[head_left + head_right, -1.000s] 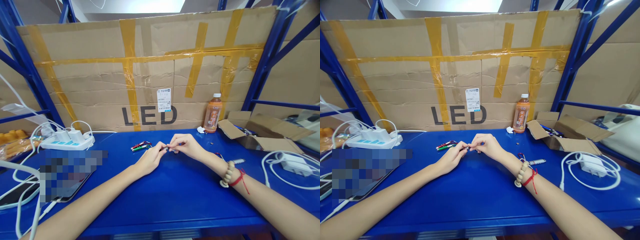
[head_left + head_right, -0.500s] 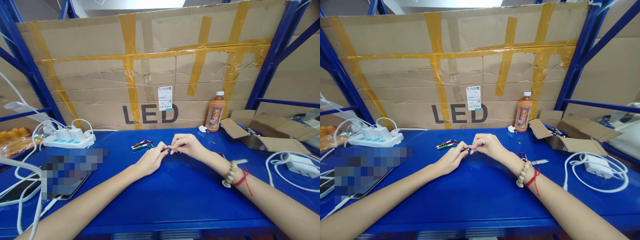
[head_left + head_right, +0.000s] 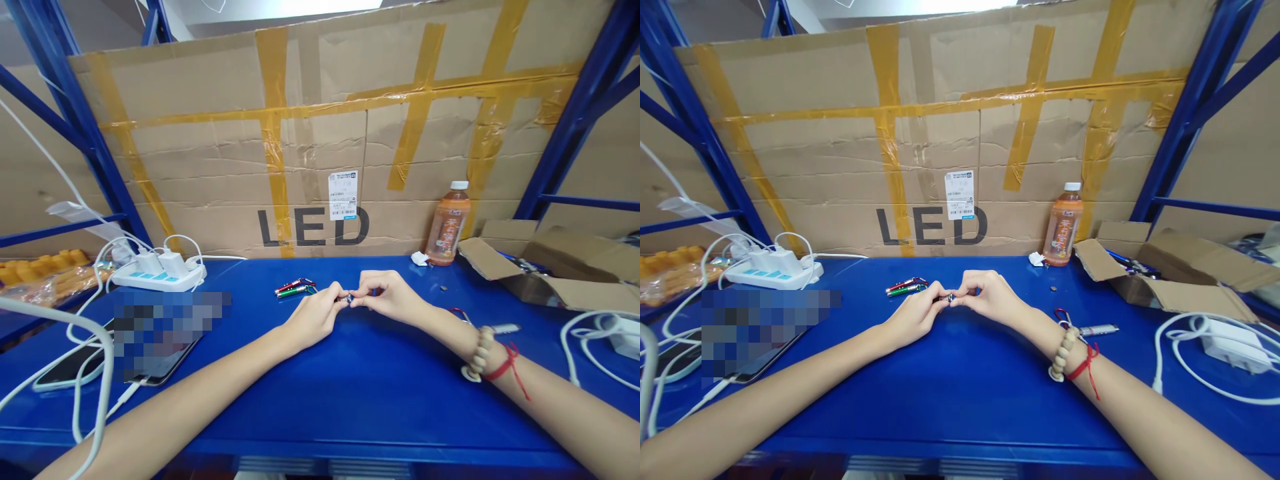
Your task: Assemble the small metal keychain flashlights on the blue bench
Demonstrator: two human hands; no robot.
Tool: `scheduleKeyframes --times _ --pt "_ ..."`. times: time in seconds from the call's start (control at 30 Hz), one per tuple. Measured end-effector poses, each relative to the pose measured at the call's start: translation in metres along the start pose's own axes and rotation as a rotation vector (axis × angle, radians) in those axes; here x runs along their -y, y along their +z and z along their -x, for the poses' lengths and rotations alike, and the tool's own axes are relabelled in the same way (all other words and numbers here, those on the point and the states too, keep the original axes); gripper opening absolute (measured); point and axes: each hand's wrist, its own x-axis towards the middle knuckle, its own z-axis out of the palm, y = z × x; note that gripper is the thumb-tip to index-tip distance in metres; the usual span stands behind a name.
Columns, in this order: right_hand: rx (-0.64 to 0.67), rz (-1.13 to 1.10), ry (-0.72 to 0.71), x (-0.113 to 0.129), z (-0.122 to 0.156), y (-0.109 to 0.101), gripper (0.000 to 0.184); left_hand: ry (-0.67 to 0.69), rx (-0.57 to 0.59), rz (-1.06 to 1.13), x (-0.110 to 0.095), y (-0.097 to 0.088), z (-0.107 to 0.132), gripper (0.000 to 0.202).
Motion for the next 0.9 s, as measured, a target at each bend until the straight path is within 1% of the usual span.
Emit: scheduleKeyframes --times 0.13,0.27,0.33,0.43,0.5,0.57,0.63,0.67,0.73,0.77,0.87,0.9 --pt "-0.057 -0.048 0.154 0.01 -0.001 0.005 0.033 0.011 -0.021 -0.021 0.0 0.0 -0.001 0.008" --pt "-0.011 -0.161 0.347 0.015 -0.003 0.008 0.038 0.003 -0.024 -0.012 0.001 0.0 -0.002 0.009" --pt "0.001 -0.164 0.391 0.017 -0.004 0.008 0.039 0.002 -0.03 0.006 0.001 0.0 -0.003 0.009" --pt "0.012 -0.03 0.37 0.02 -0.006 0.003 0.034 -0.014 -0.032 -0.005 0.0 -0.001 -0.005 0.008" --pt "0.025 0.1 0.345 0.022 -0.008 -0.006 0.031 -0.036 -0.021 -0.039 -0.002 -0.001 -0.006 0.008" --pt "-0.006 0.237 0.353 0.023 -0.01 -0.02 0.03 -0.043 -0.01 -0.065 -0.004 -0.001 -0.006 0.008" --pt "-0.051 0.403 0.41 0.021 -0.011 -0.039 0.031 -0.04 -0.008 -0.078 -0.005 -0.002 -0.006 0.01" --pt "-0.052 0.499 0.449 0.019 -0.011 -0.048 0.03 -0.04 -0.008 -0.083 -0.005 -0.002 -0.006 0.011" --pt "0.018 0.684 0.568 0.014 -0.009 -0.066 0.025 -0.046 -0.005 -0.096 -0.005 -0.002 -0.006 0.014" --pt "0.09 0.742 0.643 0.011 -0.007 -0.074 0.023 -0.048 -0.003 -0.104 -0.005 -0.002 -0.006 0.016" --pt "0.34 0.785 0.864 0.003 -0.002 -0.086 0.019 -0.05 0.009 -0.134 -0.006 -0.002 -0.006 0.018" --pt "0.397 0.794 0.927 0.002 0.0 -0.087 0.018 -0.051 0.012 -0.145 -0.006 -0.002 -0.006 0.019"
